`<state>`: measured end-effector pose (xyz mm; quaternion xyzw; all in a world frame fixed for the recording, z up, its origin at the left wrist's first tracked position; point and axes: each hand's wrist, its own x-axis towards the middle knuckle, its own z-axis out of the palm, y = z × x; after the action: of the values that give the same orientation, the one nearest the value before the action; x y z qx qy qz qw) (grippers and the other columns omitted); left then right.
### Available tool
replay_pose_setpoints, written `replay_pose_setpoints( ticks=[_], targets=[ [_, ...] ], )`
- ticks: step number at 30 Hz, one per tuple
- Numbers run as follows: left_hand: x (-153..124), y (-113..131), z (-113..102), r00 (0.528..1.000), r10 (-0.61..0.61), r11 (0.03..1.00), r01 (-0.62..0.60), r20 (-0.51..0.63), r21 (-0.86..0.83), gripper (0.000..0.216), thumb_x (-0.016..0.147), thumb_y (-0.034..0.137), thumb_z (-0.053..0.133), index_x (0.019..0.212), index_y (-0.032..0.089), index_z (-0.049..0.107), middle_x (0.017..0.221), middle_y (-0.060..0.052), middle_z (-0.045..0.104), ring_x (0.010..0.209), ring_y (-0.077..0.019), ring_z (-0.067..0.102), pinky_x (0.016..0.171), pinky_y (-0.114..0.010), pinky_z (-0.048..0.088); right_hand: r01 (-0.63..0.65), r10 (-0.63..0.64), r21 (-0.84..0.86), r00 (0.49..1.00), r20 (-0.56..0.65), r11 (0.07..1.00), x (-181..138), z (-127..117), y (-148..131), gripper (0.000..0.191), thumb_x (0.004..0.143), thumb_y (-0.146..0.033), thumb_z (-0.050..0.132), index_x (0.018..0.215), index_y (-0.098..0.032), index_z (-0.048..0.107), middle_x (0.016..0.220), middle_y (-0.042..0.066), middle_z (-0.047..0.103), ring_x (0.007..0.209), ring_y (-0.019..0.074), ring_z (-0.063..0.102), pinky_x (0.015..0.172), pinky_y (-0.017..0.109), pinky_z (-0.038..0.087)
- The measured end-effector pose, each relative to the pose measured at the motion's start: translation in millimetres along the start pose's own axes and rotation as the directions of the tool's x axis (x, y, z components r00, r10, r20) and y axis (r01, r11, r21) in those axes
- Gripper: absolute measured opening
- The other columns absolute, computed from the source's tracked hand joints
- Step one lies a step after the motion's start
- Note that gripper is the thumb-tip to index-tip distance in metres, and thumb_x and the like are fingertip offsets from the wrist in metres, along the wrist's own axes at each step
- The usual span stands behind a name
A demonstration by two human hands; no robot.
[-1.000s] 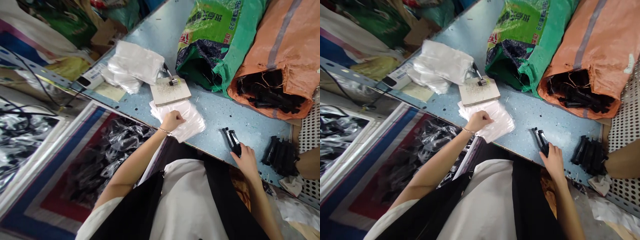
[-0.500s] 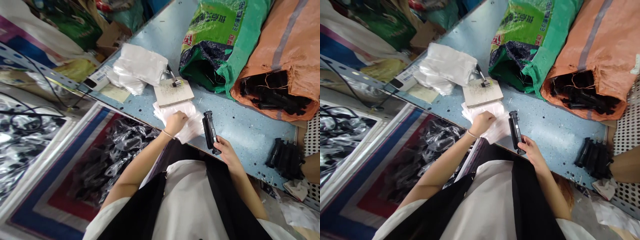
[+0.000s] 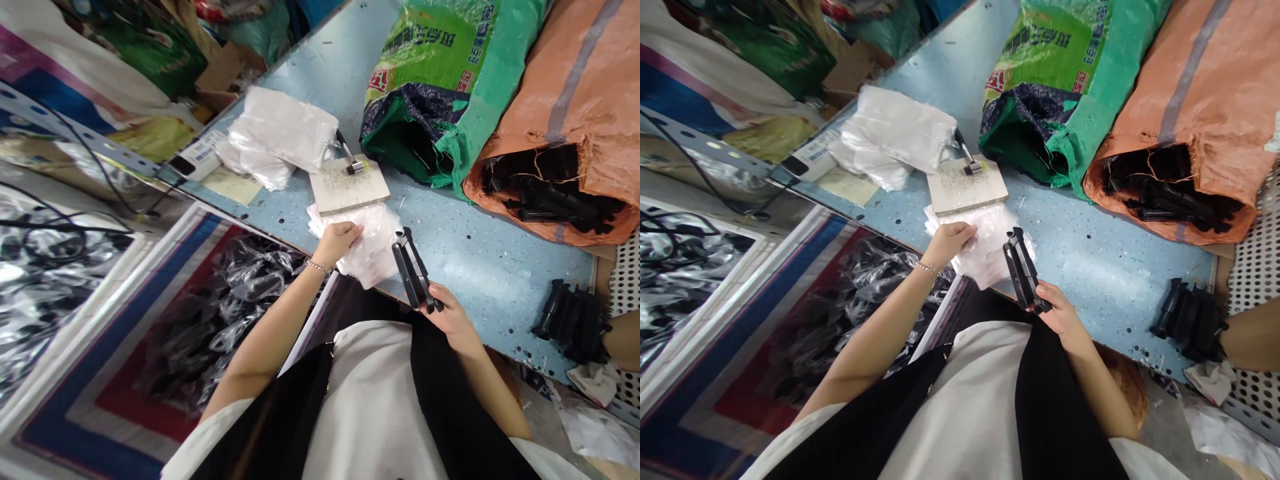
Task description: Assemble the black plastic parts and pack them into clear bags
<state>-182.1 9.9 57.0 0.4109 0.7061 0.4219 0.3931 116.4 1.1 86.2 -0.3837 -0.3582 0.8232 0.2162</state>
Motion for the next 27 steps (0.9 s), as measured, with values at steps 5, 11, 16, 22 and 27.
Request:
replay_pose_setpoints(
  ticks=[5,11,16,22,27],
  targets=[
    [-2.8,-3.5,3.4,0.961,0.266,0.930,-0.276,0.074,0.243,0.025,0.083,0.028,0.057,0.060,0.021,0.062,0.088,-0.008,0.072,0.092,-0.0223,0.065,0.087,-0.035,0.054,-0.096,0.091,0.106,0.995,0.048,0.990,3.2,0.1,3.2,0.034,0.080,-0.054,0.068,0.090,-0.022,0.074,0.087,0.007,0.074,0.075,0.0210,0.064,0.065,0.033,0.049],
    [-7.8,-2.8,9.6,0.977,0.195,0.944,-0.212,0.089,0.252,0.007,0.082,0.019,0.061,0.081,0.019,0.068,0.083,-0.005,0.072,0.077,-0.0194,0.066,0.077,-0.034,0.057,-0.352,0.272,0.317,0.923,0.271,0.880,32.4,6.1,17.9,0.052,0.089,-0.059,0.056,0.109,-0.013,0.070,0.094,0.012,0.075,0.074,0.0162,0.061,0.051,0.024,0.048],
    [-20.3,0.0,-5.3,0.878,0.470,0.708,-0.433,0.085,0.557,0.024,0.090,0.006,0.048,0.088,0.017,0.069,0.113,-0.016,0.073,0.099,-0.0277,0.068,0.091,-0.046,0.057,-0.325,0.231,0.450,0.940,0.253,0.832,49.3,3.6,25.6,0.048,0.091,-0.054,0.059,0.110,-0.011,0.069,0.088,0.008,0.074,0.066,0.0120,0.057,0.049,0.020,0.051],
    [-27.6,-3.5,4.7,0.798,0.576,0.583,-0.553,0.178,0.596,0.054,0.093,0.000,0.037,0.142,0.012,0.055,0.149,-0.020,0.056,0.127,-0.0286,0.063,0.109,-0.048,0.055,-0.355,0.242,0.375,0.917,0.317,0.856,43.4,8.5,22.0,0.057,0.091,-0.060,0.055,0.117,-0.012,0.067,0.088,0.006,0.071,0.065,0.0116,0.051,0.049,0.020,0.049],
    [-59.2,5.6,29.7,0.628,0.740,0.548,-0.771,0.240,0.325,0.067,0.096,0.001,0.036,0.161,0.017,0.031,0.156,-0.018,0.047,0.146,-0.0244,0.049,0.120,-0.041,0.047,-0.199,0.154,0.323,0.975,0.161,0.925,62.8,25.0,15.7,0.056,0.081,-0.070,0.060,0.099,-0.017,0.069,0.076,0.000,0.062,0.053,0.0091,0.034,0.039,0.019,0.034]
  ],
)
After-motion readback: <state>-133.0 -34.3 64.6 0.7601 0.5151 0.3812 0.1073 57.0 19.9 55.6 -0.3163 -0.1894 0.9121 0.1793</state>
